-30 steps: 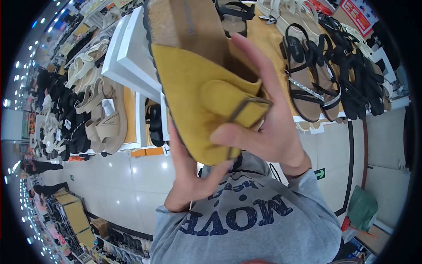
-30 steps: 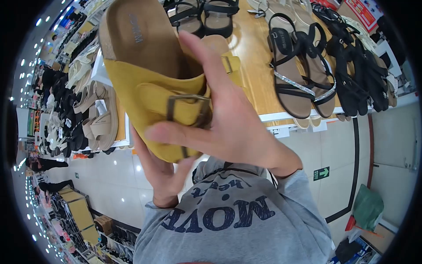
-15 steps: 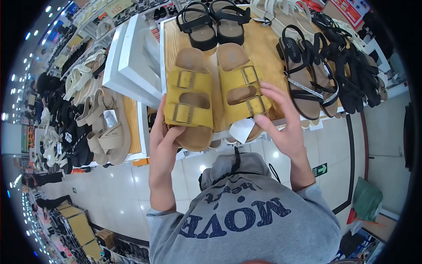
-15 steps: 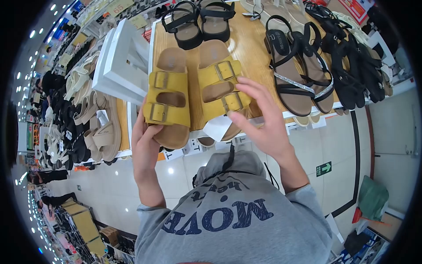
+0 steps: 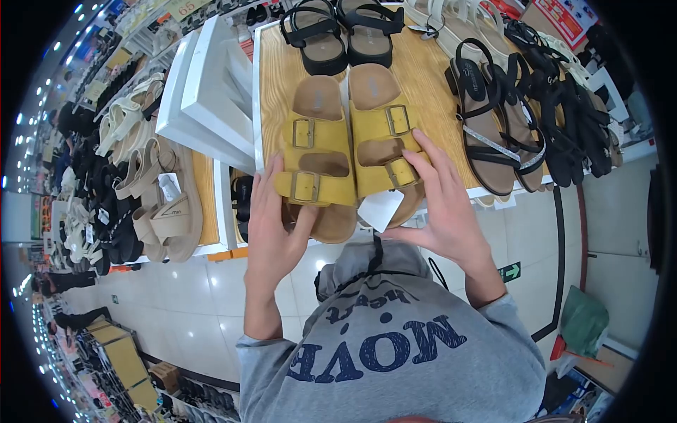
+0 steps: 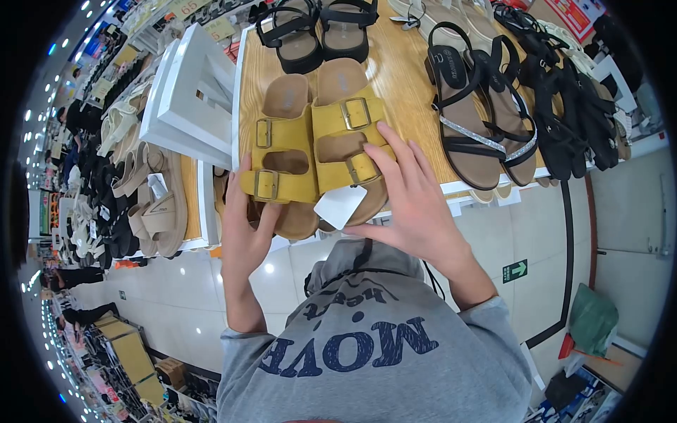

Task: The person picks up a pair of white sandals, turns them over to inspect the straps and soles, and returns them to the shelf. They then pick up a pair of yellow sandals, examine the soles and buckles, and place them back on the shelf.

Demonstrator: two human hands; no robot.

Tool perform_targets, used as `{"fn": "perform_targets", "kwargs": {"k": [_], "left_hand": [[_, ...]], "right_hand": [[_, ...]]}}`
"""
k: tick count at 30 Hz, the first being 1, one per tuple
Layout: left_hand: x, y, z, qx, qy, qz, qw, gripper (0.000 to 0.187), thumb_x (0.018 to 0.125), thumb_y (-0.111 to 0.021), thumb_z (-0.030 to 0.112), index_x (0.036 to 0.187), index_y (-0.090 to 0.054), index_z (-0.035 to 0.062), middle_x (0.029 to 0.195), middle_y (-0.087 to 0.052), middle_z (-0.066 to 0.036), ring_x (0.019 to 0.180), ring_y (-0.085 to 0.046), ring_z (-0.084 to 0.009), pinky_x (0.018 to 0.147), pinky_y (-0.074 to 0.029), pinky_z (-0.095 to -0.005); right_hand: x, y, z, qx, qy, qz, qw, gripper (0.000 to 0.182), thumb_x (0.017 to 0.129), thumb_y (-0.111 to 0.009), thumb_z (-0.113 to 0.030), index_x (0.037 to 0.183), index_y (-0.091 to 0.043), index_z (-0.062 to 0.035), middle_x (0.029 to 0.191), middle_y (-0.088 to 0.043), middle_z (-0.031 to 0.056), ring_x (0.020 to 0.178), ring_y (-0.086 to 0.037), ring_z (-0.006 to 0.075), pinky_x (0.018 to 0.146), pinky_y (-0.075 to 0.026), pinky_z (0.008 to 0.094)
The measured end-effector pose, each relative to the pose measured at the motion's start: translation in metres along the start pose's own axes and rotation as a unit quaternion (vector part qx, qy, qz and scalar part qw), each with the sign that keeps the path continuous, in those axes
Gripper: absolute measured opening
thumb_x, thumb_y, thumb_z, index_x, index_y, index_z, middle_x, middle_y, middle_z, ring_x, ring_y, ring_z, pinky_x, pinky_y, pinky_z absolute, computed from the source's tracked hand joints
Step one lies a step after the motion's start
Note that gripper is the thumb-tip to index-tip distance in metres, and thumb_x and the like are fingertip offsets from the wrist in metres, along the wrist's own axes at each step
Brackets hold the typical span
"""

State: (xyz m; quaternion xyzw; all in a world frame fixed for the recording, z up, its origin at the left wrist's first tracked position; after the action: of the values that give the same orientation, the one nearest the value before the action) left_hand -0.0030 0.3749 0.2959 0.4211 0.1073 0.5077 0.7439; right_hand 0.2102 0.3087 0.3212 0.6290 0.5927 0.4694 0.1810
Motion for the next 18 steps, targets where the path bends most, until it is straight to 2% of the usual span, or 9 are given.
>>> {"fn": "perform_targets", "kwargs": {"k": [2,4,5,7,8,10,11,13,18], "left_hand": [[-0.003,0.008,0.003,-0.046,0.009,-0.002,0.999,0.075,0.087,-0.07,0.025,0.146,-0.034,-0.0035,0.152,-0.036,-0.023,0.141,-0.034,-0.0385,0.117,-0.02,-0.0523],[-0.007,0.014,0.017,-0.054,-0.043,-0.059,0.996,0.088,0.08,-0.078,0.036,0.146,-0.035,-0.0021,0.15,-0.038,-0.024,0.14,-0.036,-0.039,0.117,-0.019,-0.0539],[-0.008,0.012,0.02,-0.054,-0.043,-0.059,0.996,0.088,0.08,-0.078,0.036,0.146,-0.035,-0.0021,0.15,-0.038,-0.024,0.14,-0.036,-0.039,0.117,-0.019,-0.0539],[-0.011,0.009,0.026,0.022,-0.051,-0.039,0.998,0.098,0.072,-0.083,0.043,0.147,-0.035,0.0001,0.149,-0.039,-0.023,0.14,-0.037,-0.0394,0.117,-0.021,-0.0531],[-0.011,0.007,0.025,0.022,-0.05,-0.039,0.998,0.098,0.072,-0.083,0.043,0.147,-0.035,0.0001,0.149,-0.039,-0.023,0.14,-0.037,-0.0394,0.117,-0.021,-0.0531],[-0.009,0.003,0.021,0.049,-0.054,-0.018,0.997,0.105,0.064,-0.086,0.045,0.146,-0.037,0.0013,0.149,-0.041,-0.022,0.139,-0.038,-0.0389,0.115,-0.03,-0.0495],[-0.007,0.002,0.021,0.049,-0.051,-0.017,0.997,0.105,0.064,-0.086,0.045,0.146,-0.037,0.0013,0.149,-0.041,-0.022,0.139,-0.038,-0.0389,0.115,-0.03,-0.0495],[-0.003,0.001,0.018,0.025,-0.037,-0.015,0.999,0.104,0.062,-0.088,0.043,0.144,-0.04,0.001,0.147,-0.044,-0.021,0.137,-0.041,-0.0373,0.11,-0.039,-0.0454],[0.004,0.004,0.023,0.014,-0.041,0.002,0.999,0.102,0.061,-0.087,0.045,0.142,-0.043,-0.0001,0.146,-0.046,-0.019,0.135,-0.044,-0.0356,0.107,-0.042,-0.0445]], "right_hand": [[0.0,-0.001,0.004,0.009,0.005,0.007,1.0,0.102,0.061,-0.09,-0.039,0.141,-0.037,-0.0053,0.151,-0.032,0.0227,0.134,-0.04,0.0431,0.109,-0.037,0.0492],[-0.001,0.001,0.008,0.018,0.012,-0.003,1.0,0.101,0.06,-0.09,-0.038,0.141,-0.038,-0.0051,0.151,-0.033,0.0222,0.134,-0.041,0.0421,0.108,-0.039,0.0483],[-0.002,0.002,0.009,0.029,0.019,-0.012,0.999,0.1,0.06,-0.09,-0.038,0.14,-0.039,-0.0049,0.151,-0.033,0.0217,0.134,-0.041,0.041,0.107,-0.04,0.0473],[0.0,0.009,0.012,0.043,0.015,-0.024,0.999,0.1,0.06,-0.09,-0.036,0.14,-0.039,-0.0049,0.151,-0.033,0.0207,0.133,-0.042,0.0403,0.107,-0.04,0.0467],[0.0,0.011,0.014,0.058,0.012,-0.038,0.998,0.1,0.06,-0.09,-0.035,0.141,-0.039,-0.005,0.151,-0.033,0.0196,0.133,-0.043,0.0396,0.107,-0.041,0.046],[0.0,0.016,0.019,0.065,0.01,-0.046,0.997,0.101,0.06,-0.09,-0.033,0.142,-0.038,-0.0051,0.151,-0.033,0.0185,0.133,-0.044,0.0393,0.107,-0.041,0.0456],[0.0,0.017,0.021,0.07,0.008,-0.054,0.996,0.101,0.06,-0.09,-0.031,0.143,-0.038,-0.0053,0.152,-0.033,0.0174,0.132,-0.044,0.0389,0.106,-0.042,0.0452],[0.001,0.018,0.024,0.071,0.009,-0.058,0.996,0.102,0.06,-0.09,-0.029,0.144,-0.037,-0.0053,0.152,-0.033,0.0172,0.132,-0.044,0.0393,0.105,-0.043,0.0453],[0.003,0.014,0.024,0.077,0.021,-0.054,0.995,0.103,0.061,-0.089,-0.026,0.146,-0.035,-0.005,0.152,-0.033,0.0171,0.132,-0.044,0.04,0.104,-0.044,0.045]]}}
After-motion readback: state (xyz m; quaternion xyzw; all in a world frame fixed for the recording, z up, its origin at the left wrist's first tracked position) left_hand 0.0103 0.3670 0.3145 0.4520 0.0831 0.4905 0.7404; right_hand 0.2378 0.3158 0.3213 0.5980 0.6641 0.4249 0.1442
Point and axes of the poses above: each hand's wrist, its own x-axis towards the middle knuckle, its own y-axis out of the back of the hand, z = x × y, the point moved 9 cm from there along x, towards the middle knuckle
